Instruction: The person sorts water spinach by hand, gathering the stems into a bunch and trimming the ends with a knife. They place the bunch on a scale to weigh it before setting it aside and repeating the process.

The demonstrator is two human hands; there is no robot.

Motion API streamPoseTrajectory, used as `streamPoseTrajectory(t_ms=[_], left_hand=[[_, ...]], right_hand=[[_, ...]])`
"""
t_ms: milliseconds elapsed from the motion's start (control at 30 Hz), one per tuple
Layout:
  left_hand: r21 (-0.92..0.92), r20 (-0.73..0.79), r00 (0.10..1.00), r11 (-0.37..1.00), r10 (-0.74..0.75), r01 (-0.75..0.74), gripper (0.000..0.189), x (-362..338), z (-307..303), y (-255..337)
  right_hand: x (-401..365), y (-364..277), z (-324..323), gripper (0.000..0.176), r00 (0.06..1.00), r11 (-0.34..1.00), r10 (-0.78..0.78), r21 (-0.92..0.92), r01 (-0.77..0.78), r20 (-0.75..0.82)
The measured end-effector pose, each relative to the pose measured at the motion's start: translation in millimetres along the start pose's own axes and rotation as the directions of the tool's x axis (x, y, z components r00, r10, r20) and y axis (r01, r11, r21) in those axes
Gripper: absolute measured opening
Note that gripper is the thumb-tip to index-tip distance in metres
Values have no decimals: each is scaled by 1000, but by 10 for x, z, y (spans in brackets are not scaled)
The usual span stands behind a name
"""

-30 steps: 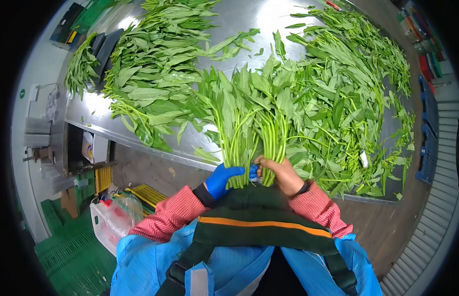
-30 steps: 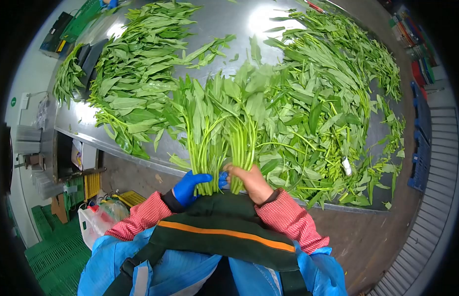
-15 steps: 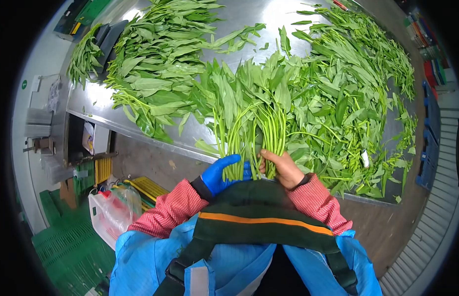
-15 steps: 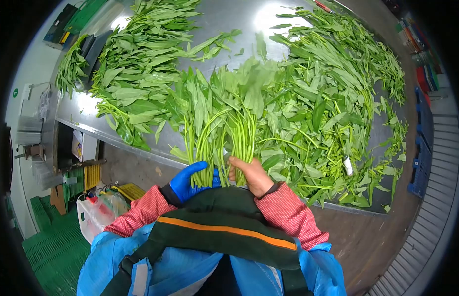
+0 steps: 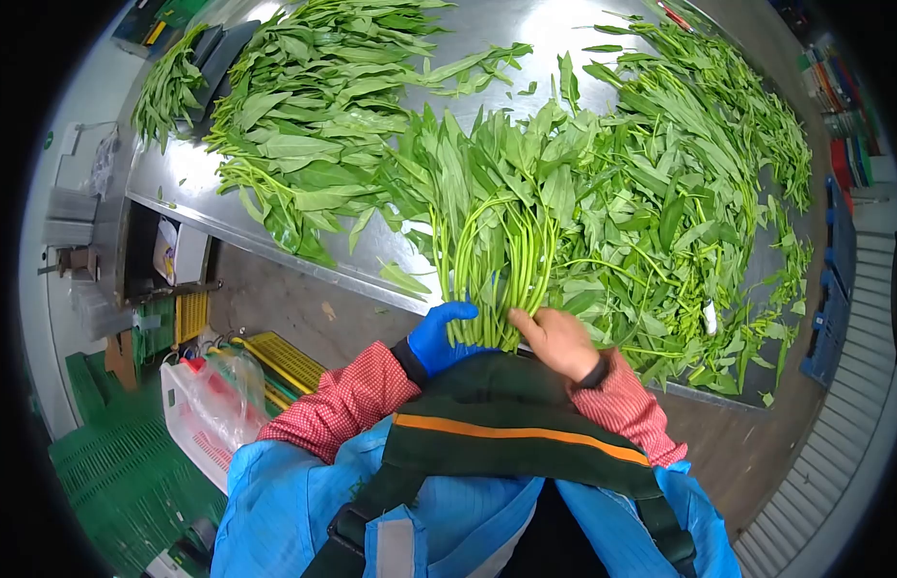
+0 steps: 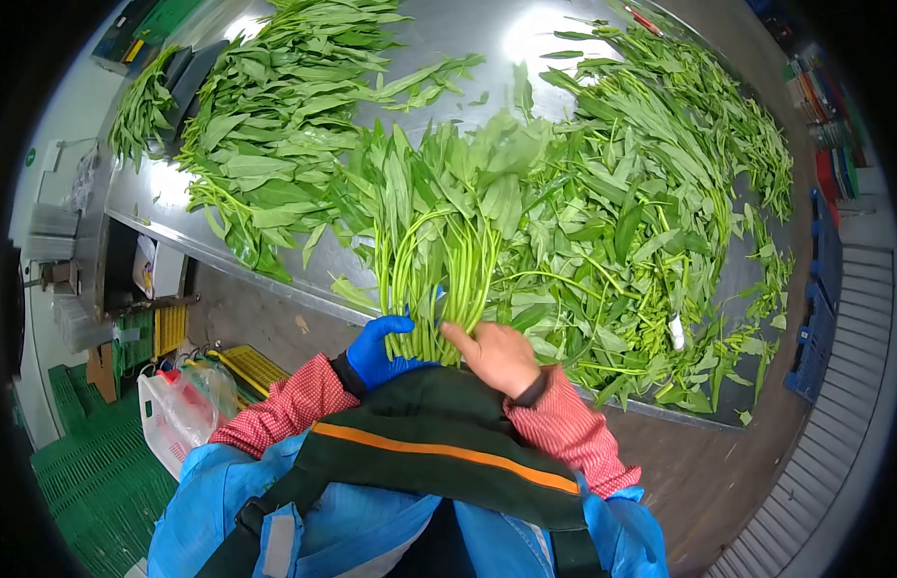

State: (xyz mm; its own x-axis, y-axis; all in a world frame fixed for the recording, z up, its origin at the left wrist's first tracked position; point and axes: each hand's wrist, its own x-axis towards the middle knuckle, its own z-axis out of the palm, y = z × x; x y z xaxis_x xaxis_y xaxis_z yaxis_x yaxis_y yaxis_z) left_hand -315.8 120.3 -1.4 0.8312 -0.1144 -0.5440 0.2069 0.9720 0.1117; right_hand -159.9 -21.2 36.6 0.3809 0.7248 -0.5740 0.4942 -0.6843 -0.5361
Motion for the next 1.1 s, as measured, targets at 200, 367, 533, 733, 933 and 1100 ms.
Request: streamPoseTrajectory(t_ms=[200, 367, 533, 733, 933, 1100], left_hand=[[-75, 53, 998, 997, 39, -35, 61, 15, 6, -37], [-9, -20, 1000, 1000, 19, -19, 57, 47, -125, -70], [-33, -48, 997, 998, 60, -62, 51, 56, -214, -82], [-67, -95, 995, 997, 35, -42, 41, 30, -27, -18], [448, 190, 969, 865, 156, -227, 16, 352, -590, -199], [814, 218, 959, 576, -180, -77, 12, 226, -231, 83]], right_hand=[[-92, -427, -346, 41, 874, 975, -185, 26, 220, -448], [426, -336, -5, 31, 922, 982, -189, -60, 180, -336], [438, -35, -29, 16, 975, 867, -79, 469, 170, -208], [165, -185, -53, 14, 930, 780, -281, 508, 365, -238], [6, -408, -32, 13, 853, 784, -514, 353, 510, -90], [69, -373, 176, 7, 866, 616, -461, 772, 156, 193]])
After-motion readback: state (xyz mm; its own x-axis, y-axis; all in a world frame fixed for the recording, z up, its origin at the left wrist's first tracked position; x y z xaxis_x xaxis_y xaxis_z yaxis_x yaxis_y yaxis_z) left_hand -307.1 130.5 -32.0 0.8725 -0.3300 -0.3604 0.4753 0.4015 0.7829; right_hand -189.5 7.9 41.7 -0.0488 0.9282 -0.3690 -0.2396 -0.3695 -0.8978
